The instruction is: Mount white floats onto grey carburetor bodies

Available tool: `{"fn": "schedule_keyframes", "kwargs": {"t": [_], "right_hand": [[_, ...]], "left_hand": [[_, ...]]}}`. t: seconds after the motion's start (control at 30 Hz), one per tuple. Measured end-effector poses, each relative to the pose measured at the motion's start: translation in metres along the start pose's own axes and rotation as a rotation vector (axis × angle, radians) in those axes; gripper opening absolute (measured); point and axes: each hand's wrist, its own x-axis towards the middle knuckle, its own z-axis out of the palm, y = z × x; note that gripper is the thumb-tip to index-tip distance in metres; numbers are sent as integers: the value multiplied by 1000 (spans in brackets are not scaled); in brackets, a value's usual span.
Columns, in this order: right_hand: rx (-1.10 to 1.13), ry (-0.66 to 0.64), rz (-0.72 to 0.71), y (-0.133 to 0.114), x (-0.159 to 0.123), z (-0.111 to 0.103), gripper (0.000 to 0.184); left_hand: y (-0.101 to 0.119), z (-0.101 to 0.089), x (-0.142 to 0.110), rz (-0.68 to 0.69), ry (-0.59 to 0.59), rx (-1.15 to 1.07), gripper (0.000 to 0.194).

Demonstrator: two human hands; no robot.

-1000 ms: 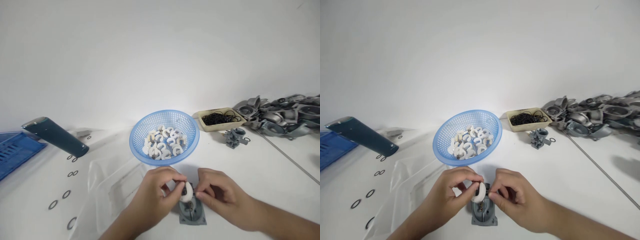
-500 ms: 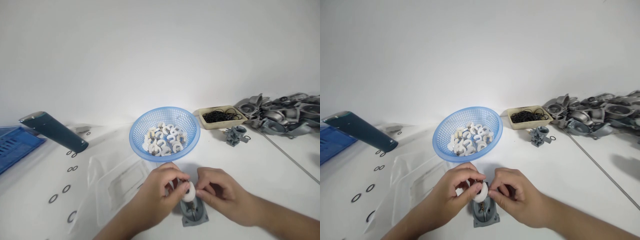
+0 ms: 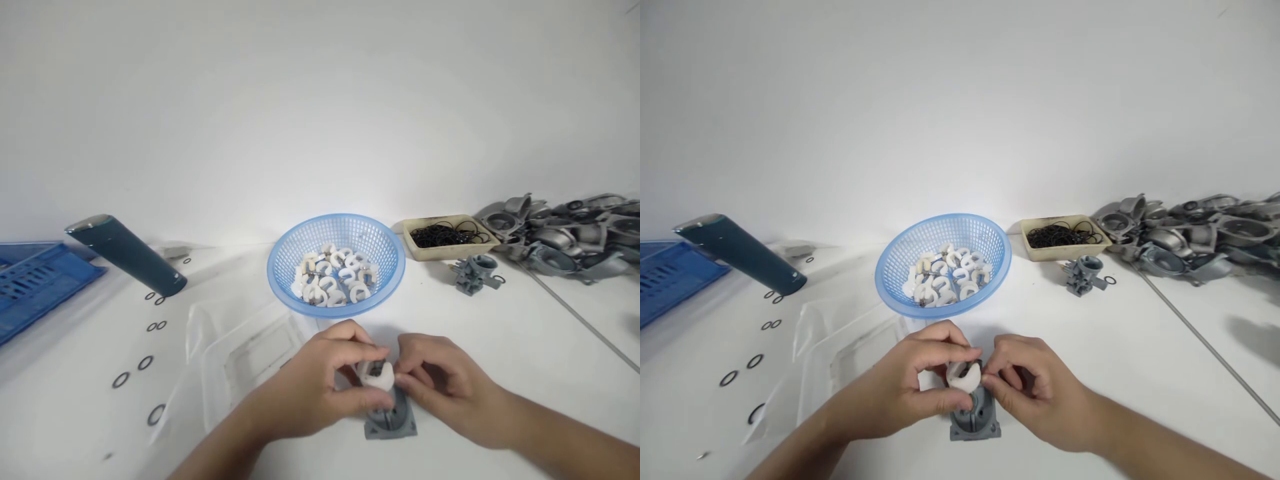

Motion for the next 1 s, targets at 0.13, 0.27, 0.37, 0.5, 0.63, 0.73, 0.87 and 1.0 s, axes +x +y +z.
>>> {"fn": "schedule_keyframes", "kwargs": {"t": [0.13,0.27,0.37,0.5,0.63,0.73,0.87,1.0], "right_hand": [[-1,-6,3,0,0,0,32],[-7,-5,-9,-1,1,-1,31],[-4,-15,-13,-1,2,-2,30],[11,-33,-5,0,1,-3,27],[30,-46,1,0,1,-4,26],[45,-45,-1,0,0,-5,24],[54,-35,-10,2,0,-4,21],[51,-18,-76,3,1,-4,16]], "left_hand": [[-3,1,2,-35,47,-138,54],[-1,5,1,-67,157,-147,57],[0,11,-2,-84,180,-111,54],[-4,18,-3,-61,197,-103,57],[-9,21,-2,-12,222,-56,55],[-8,23,-2,-1,222,-18,52],[-6,27,-3,-22,232,11,56],[-9,30,-2,26,272,94,62]]}}
